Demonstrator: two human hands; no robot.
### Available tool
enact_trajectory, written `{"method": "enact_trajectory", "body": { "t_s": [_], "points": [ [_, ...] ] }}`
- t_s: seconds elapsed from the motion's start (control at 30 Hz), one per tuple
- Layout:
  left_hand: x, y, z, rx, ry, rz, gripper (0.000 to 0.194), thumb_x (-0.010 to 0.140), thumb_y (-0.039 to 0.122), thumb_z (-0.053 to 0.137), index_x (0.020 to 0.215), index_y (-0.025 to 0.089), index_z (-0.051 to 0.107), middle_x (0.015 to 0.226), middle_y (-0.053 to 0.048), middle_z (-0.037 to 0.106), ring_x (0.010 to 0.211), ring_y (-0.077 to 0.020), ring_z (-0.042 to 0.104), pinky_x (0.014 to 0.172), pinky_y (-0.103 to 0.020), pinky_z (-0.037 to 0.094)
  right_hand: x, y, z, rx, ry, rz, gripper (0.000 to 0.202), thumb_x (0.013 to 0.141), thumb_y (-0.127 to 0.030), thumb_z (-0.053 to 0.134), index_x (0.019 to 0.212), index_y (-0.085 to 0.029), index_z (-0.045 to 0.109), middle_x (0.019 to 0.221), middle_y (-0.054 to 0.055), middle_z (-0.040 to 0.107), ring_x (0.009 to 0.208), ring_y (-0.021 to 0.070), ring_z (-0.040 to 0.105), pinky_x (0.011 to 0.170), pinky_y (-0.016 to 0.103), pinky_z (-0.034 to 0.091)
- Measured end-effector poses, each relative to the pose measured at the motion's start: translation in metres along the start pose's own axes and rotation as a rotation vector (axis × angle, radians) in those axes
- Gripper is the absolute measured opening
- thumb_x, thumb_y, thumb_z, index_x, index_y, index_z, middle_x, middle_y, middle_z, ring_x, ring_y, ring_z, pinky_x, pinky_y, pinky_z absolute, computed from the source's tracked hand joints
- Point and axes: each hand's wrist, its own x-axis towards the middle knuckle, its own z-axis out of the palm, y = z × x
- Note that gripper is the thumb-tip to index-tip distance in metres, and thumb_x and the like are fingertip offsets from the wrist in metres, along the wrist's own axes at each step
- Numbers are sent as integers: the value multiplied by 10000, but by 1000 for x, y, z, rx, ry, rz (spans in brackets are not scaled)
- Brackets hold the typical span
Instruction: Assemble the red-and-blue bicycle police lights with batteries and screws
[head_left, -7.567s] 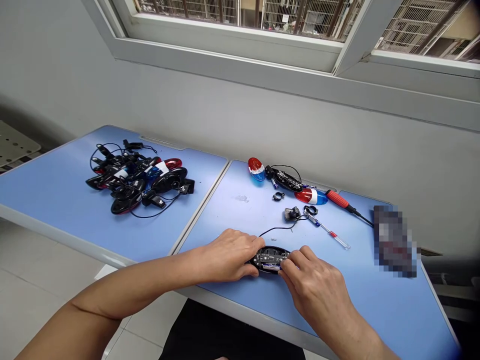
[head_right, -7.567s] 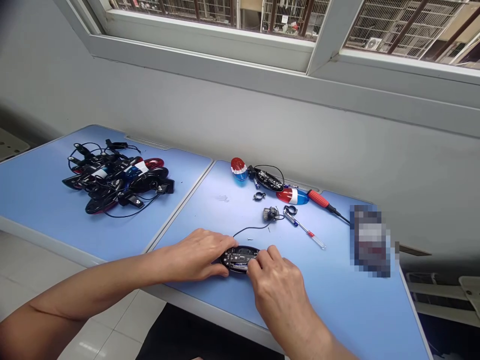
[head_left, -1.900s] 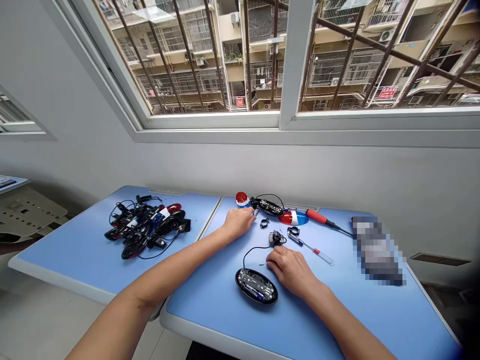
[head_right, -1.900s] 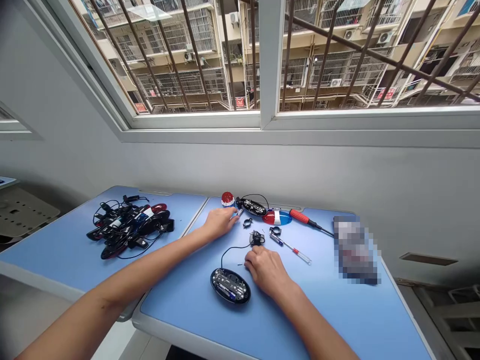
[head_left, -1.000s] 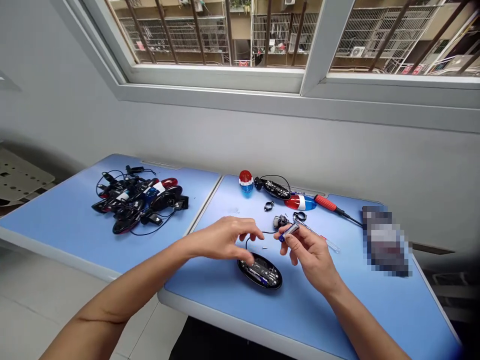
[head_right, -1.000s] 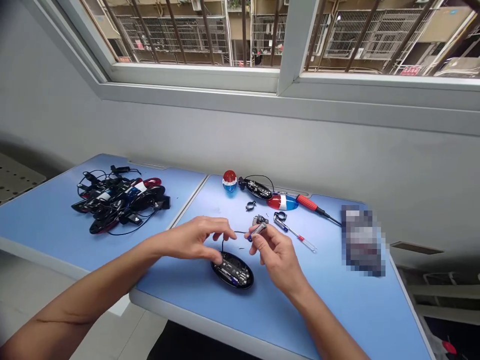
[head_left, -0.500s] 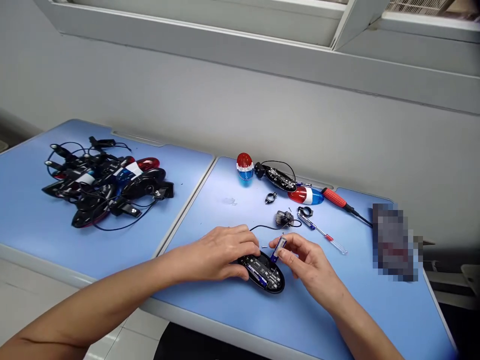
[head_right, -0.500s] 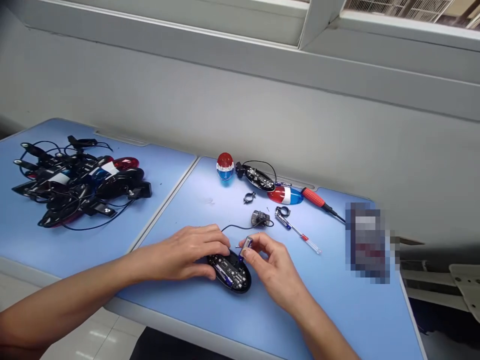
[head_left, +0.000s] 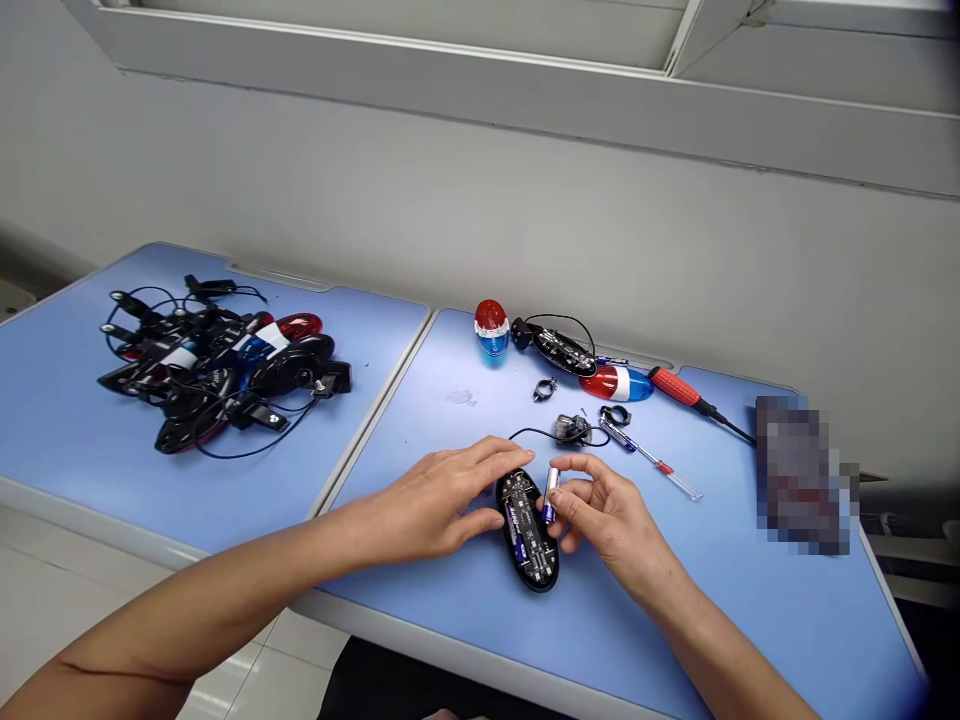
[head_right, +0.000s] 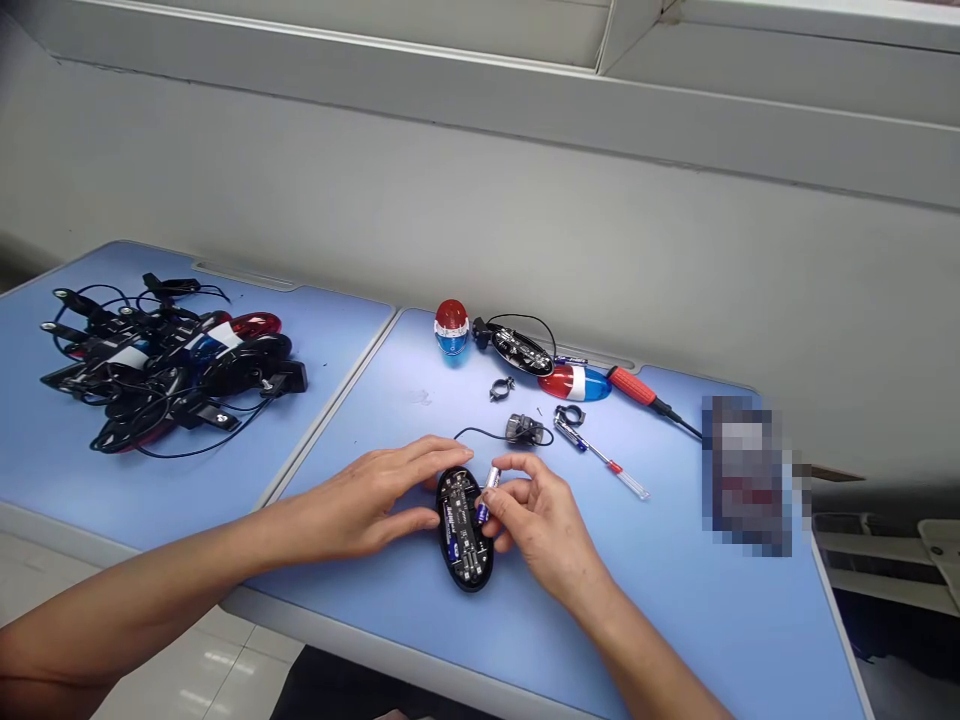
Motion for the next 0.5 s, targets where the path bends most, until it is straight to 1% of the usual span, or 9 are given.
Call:
{"method": "enact_trajectory", "body": {
  "t_s": [0.07, 0.1, 0.17, 0.23, 0.33, 0.43, 0.5],
  "points": [
    [-2, 5, 3, -40, -5, -46, 739, 855, 265, 688, 1483, 281, 298, 1478, -117, 417, 1295, -294, 496, 1029, -462, 481, 1, 1, 0, -4, -9, 9, 570, 666, -571, 757, 1013, -186, 519, 647, -37, 606, 540, 113, 583, 489, 235, 457],
    [-3, 7, 5, -44, -5, -66, 818, 830, 329, 721, 1503, 290, 257, 1510, -129, 373, 1324, -319, 465, 1041, -494, 468, 2, 2, 0, -7, -10, 13, 550, 667, -571, 753, 987, -188, 521, 637, -39, 604, 521, 111, 578, 481, 235, 451],
    [-6, 11, 12, -20, -8, -101, 994, 762, 446, 777, 1531, 314, 162, 1561, -156, 282, 1366, -372, 406, 1035, -556, 454, 2, 3, 0, -12, -3, 10, 525, 673, -563, 744, 967, -191, 520, 624, -46, 594, 503, 109, 568, 469, 234, 435],
    [-7, 12, 18, 18, -10, -129, 1097, 723, 513, 792, 1539, 342, 79, 1587, -172, 218, 1389, -403, 363, 1005, -590, 464, 1, 5, -1, -36, 14, -15, 488, 699, -540, 724, 975, -192, 521, 630, -46, 591, 522, 115, 569, 479, 238, 428],
    [-8, 11, 24, 36, 0, -127, 1102, 738, 519, 779, 1537, 362, 38, 1586, -169, 222, 1411, -390, 337, 1010, -583, 465, -1, 7, -3, -151, 81, -118, 370, 780, -472, 663, 997, -203, 533, 668, -27, 623, 588, 133, 582, 550, 269, 446],
    [-6, 7, 23, 23, 12, -105, 1068, 753, 474, 784, 1533, 349, 67, 1573, -157, 262, 1417, -358, 337, 1055, -558, 438, -3, 10, -5, -292, 154, -203, 282, 829, -423, 619, 1010, -222, 539, 699, -17, 658, 627, 149, 586, 611, 298, 454],
    [-5, 5, 20, 10, 3, -91, 1050, 748, 450, 795, 1530, 331, 103, 1564, -152, 288, 1418, -343, 339, 1074, -542, 426, -3, 11, -5, -341, 163, -211, 264, 839, -420, 608, 1005, -228, 538, 698, -18, 662, 627, 154, 582, 615, 306, 451]
  ]
}}
